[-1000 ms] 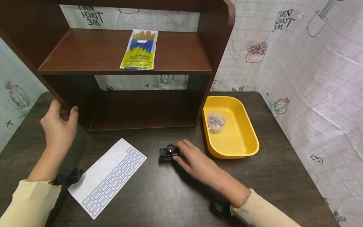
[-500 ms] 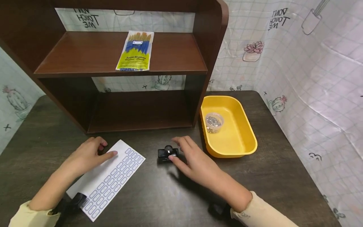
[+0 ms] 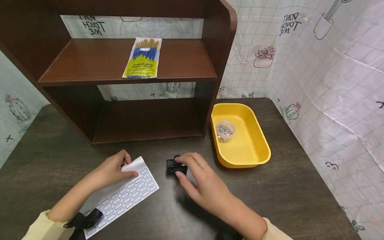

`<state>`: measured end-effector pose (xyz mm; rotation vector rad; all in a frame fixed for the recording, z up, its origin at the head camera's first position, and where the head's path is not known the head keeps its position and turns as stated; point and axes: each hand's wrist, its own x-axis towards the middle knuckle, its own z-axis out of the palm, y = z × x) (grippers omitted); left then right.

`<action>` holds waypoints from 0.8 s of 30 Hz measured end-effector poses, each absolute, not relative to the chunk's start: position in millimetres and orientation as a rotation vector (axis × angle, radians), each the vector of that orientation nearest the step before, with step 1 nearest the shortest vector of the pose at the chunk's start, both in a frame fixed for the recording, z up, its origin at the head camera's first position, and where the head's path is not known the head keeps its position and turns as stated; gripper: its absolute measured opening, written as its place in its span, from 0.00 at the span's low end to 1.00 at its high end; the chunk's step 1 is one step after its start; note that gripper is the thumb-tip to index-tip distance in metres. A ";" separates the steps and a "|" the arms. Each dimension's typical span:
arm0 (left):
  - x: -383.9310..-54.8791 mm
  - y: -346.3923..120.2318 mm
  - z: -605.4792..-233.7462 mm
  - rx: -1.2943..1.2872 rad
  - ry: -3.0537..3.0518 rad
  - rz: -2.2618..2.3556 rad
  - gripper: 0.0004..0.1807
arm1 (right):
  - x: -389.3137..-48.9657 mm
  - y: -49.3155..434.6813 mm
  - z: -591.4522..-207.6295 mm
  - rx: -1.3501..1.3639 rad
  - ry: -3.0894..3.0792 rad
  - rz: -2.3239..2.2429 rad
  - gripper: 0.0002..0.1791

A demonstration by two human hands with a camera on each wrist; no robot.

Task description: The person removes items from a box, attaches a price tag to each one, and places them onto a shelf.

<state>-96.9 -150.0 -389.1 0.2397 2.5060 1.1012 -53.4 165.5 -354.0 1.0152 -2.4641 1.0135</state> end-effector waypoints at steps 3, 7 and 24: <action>-90.6 -145.8 -385.9 0.300 2.282 1.280 0.29 | -44.4 157.7 -357.3 1.051 -2.484 1.082 0.19; -81.2 -139.8 -376.1 0.342 2.015 1.431 0.27 | -33.4 146.2 -365.4 1.071 -2.568 1.218 0.19; -52.3 -115.0 -359.2 0.600 1.811 1.586 0.12 | -21.4 135.4 -372.6 1.038 -2.296 1.374 0.15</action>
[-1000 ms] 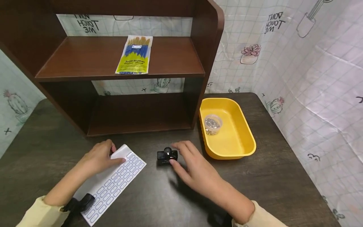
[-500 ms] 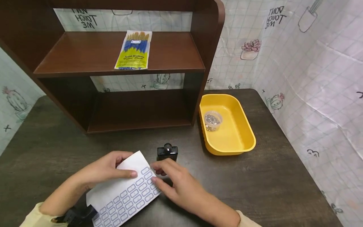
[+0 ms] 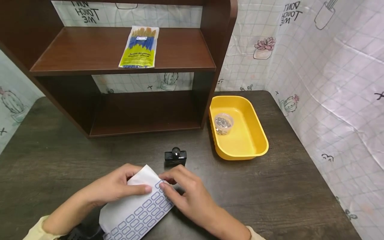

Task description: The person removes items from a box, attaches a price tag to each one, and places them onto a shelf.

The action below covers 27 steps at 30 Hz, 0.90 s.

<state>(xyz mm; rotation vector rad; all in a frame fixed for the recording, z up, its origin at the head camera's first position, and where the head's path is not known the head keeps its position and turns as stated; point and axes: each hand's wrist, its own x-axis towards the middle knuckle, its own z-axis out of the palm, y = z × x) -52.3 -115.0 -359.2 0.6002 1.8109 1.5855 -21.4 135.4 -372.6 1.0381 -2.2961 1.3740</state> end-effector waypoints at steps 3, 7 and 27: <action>-50.5 -113.2 -358.1 0.626 1.852 1.578 0.11 | -20.3 135.4 -371.7 1.022 -2.292 1.370 0.15; -49.6 -110.0 -358.3 0.630 1.893 1.572 0.11 | -19.0 135.3 -371.0 1.010 -2.308 1.305 0.13; -51.9 -98.5 -370.6 0.392 1.900 1.569 0.19 | -25.1 137.6 -380.2 1.127 -2.263 0.703 0.06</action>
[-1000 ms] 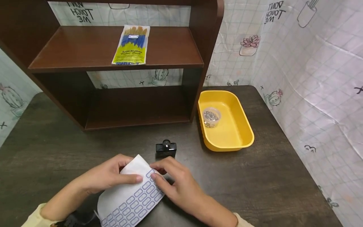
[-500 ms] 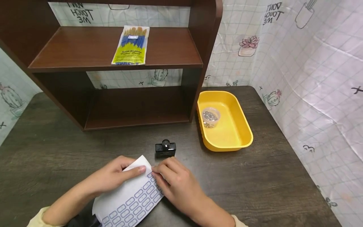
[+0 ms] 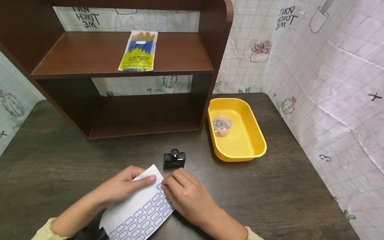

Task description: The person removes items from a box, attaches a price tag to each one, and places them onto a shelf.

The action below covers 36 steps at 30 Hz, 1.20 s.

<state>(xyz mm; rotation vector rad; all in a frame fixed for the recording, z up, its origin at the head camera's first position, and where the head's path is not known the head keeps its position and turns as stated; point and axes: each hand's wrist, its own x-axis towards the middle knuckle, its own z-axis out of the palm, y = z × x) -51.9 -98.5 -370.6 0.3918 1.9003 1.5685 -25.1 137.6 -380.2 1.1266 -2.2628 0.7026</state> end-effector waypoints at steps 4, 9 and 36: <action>-53.8 -97.6 -376.3 0.438 2.000 1.512 0.17 | -22.6 139.7 -384.1 1.112 -2.352 0.752 0.02; -59.1 -98.1 -385.1 0.472 2.115 1.448 0.16 | -19.7 142.3 -389.0 1.101 -2.449 0.885 0.04; -86.1 -78.5 -391.9 0.652 2.790 0.946 0.30 | -57.0 166.3 -401.4 0.530 -2.697 1.254 0.08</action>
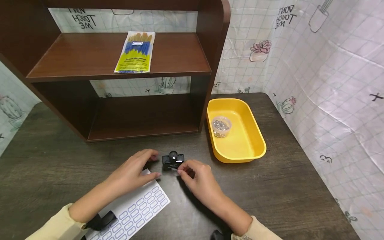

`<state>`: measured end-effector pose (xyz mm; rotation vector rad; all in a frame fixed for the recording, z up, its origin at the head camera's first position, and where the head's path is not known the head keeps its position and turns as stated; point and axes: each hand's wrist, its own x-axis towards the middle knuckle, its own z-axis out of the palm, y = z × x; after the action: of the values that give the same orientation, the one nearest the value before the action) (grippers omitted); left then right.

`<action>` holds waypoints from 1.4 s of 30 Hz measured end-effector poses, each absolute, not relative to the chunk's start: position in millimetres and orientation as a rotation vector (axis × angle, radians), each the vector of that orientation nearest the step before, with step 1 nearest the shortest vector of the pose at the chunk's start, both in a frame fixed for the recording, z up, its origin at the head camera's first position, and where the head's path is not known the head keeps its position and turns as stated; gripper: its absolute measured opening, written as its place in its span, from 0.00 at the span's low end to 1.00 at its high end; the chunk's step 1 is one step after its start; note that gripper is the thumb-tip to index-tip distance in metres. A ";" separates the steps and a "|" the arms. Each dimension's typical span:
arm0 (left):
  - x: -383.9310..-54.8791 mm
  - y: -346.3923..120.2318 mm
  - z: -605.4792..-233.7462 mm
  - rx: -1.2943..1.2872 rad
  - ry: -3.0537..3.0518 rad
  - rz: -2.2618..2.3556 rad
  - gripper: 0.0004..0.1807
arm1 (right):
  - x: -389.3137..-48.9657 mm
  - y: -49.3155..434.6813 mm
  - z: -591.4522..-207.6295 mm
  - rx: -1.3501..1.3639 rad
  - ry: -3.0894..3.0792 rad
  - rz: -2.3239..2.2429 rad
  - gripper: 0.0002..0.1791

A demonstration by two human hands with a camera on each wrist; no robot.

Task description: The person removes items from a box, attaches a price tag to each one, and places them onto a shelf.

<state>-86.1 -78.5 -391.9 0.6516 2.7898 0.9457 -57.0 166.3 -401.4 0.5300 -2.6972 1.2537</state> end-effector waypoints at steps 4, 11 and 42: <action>-95.0 -69.1 -393.1 0.779 2.704 1.059 0.31 | -57.2 164.9 -399.3 0.524 -2.702 1.258 0.08; -106.0 -59.6 -395.6 0.963 2.650 1.099 0.25 | -58.5 163.4 -396.8 0.490 -2.729 1.251 0.06; -108.7 -52.9 -393.5 0.946 2.743 0.982 0.11 | -60.1 158.0 -396.5 0.457 -2.730 1.182 0.06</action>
<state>-108.7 -52.9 -393.5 0.9463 2.7429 0.9817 -60.1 158.0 -396.5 0.4574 -2.7302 1.1824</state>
